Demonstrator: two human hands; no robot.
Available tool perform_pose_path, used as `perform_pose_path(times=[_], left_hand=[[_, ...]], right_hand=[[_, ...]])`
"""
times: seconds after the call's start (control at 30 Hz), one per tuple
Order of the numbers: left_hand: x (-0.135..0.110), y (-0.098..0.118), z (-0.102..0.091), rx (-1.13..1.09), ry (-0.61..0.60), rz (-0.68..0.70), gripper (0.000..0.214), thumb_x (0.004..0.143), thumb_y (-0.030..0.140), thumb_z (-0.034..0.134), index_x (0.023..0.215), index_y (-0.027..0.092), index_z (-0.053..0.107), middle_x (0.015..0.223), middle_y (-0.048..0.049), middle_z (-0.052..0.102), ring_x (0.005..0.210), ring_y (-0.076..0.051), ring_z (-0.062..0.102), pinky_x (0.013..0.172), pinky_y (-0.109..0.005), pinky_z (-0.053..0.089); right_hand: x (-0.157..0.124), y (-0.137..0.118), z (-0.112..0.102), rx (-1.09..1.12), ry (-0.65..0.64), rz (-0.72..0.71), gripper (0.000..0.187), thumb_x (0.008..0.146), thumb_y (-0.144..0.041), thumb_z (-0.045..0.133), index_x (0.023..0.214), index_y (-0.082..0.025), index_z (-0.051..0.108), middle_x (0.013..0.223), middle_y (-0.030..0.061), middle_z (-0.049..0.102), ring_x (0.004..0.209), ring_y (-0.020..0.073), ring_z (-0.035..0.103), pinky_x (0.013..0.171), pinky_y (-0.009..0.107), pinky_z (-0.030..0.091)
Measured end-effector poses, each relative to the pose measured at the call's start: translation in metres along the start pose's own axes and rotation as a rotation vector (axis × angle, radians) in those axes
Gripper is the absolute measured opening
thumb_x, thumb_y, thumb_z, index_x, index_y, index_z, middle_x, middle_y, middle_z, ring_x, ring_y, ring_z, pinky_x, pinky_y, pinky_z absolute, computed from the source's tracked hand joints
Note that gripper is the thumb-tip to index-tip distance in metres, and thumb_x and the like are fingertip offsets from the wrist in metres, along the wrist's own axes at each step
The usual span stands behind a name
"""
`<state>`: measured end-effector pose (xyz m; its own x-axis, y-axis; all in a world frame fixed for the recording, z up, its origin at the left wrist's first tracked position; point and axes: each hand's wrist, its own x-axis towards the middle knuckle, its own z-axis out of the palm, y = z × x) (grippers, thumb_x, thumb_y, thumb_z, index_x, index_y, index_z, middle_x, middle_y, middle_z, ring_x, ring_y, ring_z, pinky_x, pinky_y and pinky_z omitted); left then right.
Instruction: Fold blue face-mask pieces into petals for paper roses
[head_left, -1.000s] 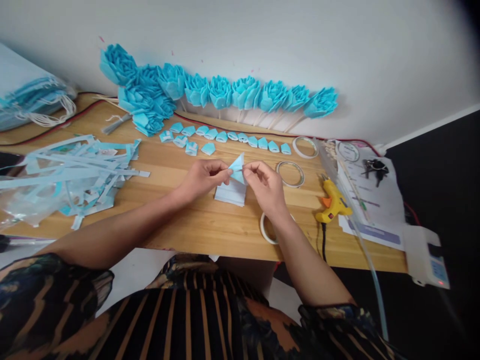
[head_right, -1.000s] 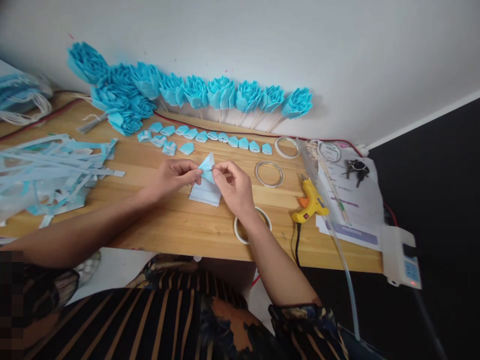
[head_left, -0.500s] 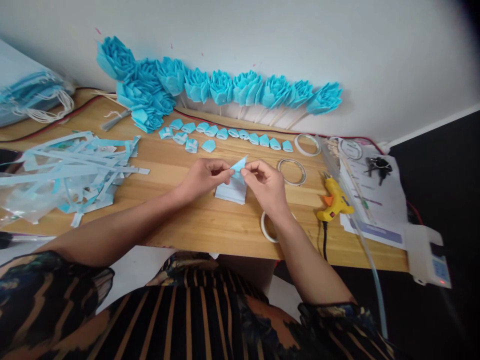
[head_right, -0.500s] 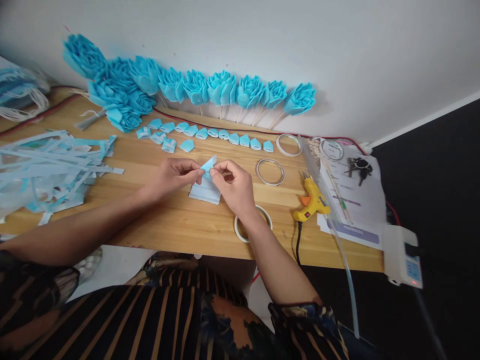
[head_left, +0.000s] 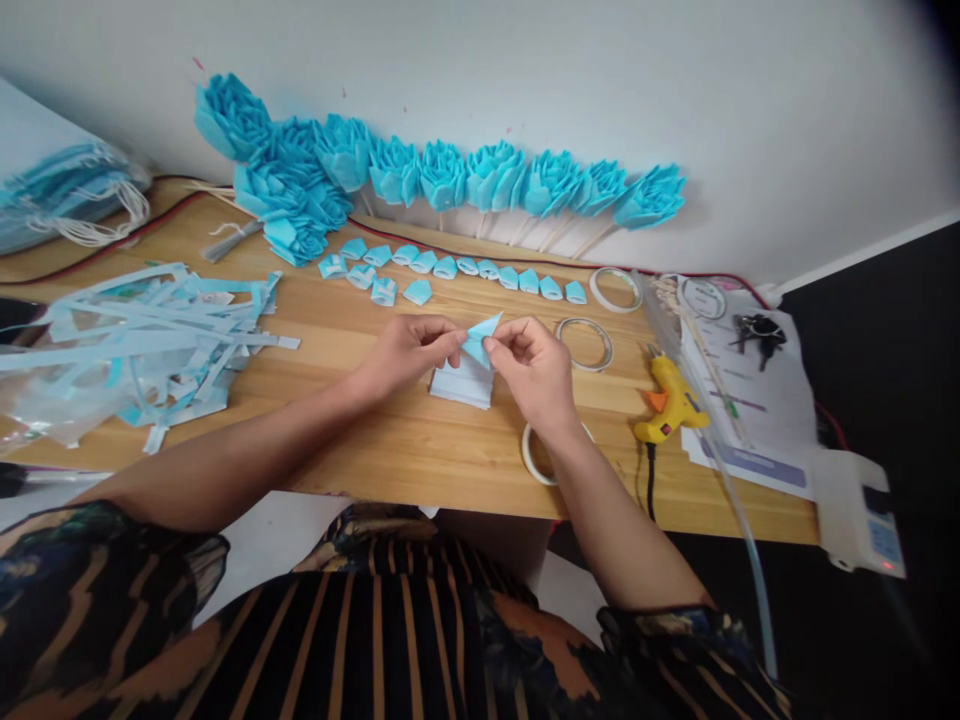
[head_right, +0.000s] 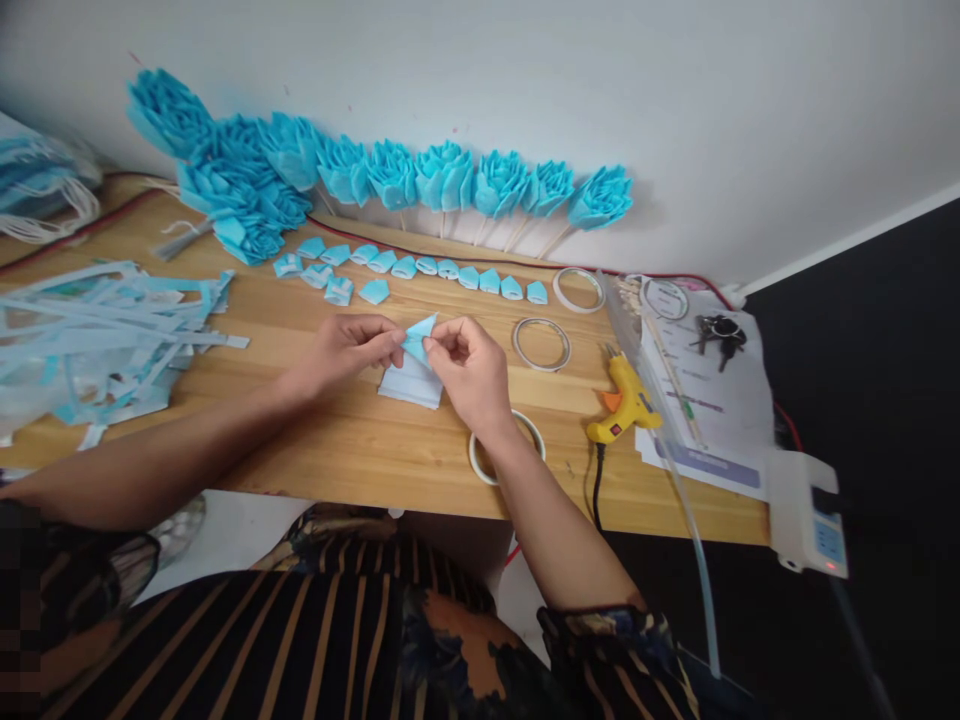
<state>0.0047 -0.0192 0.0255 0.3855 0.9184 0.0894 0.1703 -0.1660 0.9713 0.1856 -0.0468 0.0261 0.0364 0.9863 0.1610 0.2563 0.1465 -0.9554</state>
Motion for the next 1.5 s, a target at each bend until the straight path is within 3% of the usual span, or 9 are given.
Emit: perform_pose_path(times=[0.33, 0.8, 1.17, 1.33, 1.5], left_hand=[[0.0023, -0.0032, -0.0006, -0.092, -0.027, -0.025, 0.032, 0.084, 0.044, 0.065, 0.07, 0.015, 0.065, 0.066, -0.003, 0.068, 0.056, -0.009, 0.054, 0.056, -0.022, 0.044], [0.001, -0.0013, -0.0014, -0.116, -0.022, -0.028, 0.043, 0.09, 0.052, 0.057, 0.073, 0.013, 0.065, 0.067, -0.0041, 0.066, 0.059, -0.009, 0.054, 0.055, -0.021, 0.043], [0.0012, -0.0074, 0.0026, -0.137, -0.091, -0.071, 0.027, 0.079, 0.038, 0.07, 0.072, 0.014, 0.061, 0.064, -0.0007, 0.064, 0.058, -0.009, 0.055, 0.057, -0.022, 0.042], [0.0026, -0.0077, 0.0006, -0.191, -0.104, -0.086, 0.026, 0.078, 0.037, 0.071, 0.072, 0.014, 0.061, 0.065, -0.0013, 0.066, 0.059, -0.009, 0.056, 0.057, -0.021, 0.043], [0.0004, -0.0045, 0.0007, -0.159, -0.15, -0.083, 0.027, 0.08, 0.038, 0.071, 0.073, 0.013, 0.062, 0.065, -0.0012, 0.064, 0.058, -0.009, 0.055, 0.056, -0.021, 0.042]], right_hand=[[0.0008, 0.0013, 0.0001, 0.087, 0.007, 0.011, 0.024, 0.078, -0.029, 0.067, 0.098, -0.024, 0.055, 0.074, -0.0047, 0.059, 0.066, 0.0112, 0.056, 0.065, 0.028, 0.047], [0.0005, 0.0037, 0.0002, 0.127, -0.016, -0.013, 0.022, 0.083, -0.027, 0.065, 0.102, -0.025, 0.054, 0.071, -0.0055, 0.059, 0.06, 0.0102, 0.054, 0.059, 0.026, 0.045], [-0.0031, 0.0022, 0.0032, 0.014, -0.054, -0.056, 0.025, 0.081, -0.022, 0.065, 0.104, -0.025, 0.057, 0.073, -0.005, 0.063, 0.065, 0.0113, 0.058, 0.065, 0.029, 0.047], [-0.0026, 0.0019, -0.0019, 0.075, -0.071, -0.051, 0.021, 0.09, -0.031, 0.058, 0.11, -0.025, 0.057, 0.073, -0.0036, 0.063, 0.064, 0.0125, 0.059, 0.063, 0.03, 0.048], [-0.0019, 0.0011, -0.0015, 0.114, -0.136, -0.031, 0.041, 0.085, -0.036, 0.068, 0.123, -0.027, 0.055, 0.081, -0.002, 0.065, 0.071, 0.0141, 0.061, 0.064, 0.03, 0.05]])
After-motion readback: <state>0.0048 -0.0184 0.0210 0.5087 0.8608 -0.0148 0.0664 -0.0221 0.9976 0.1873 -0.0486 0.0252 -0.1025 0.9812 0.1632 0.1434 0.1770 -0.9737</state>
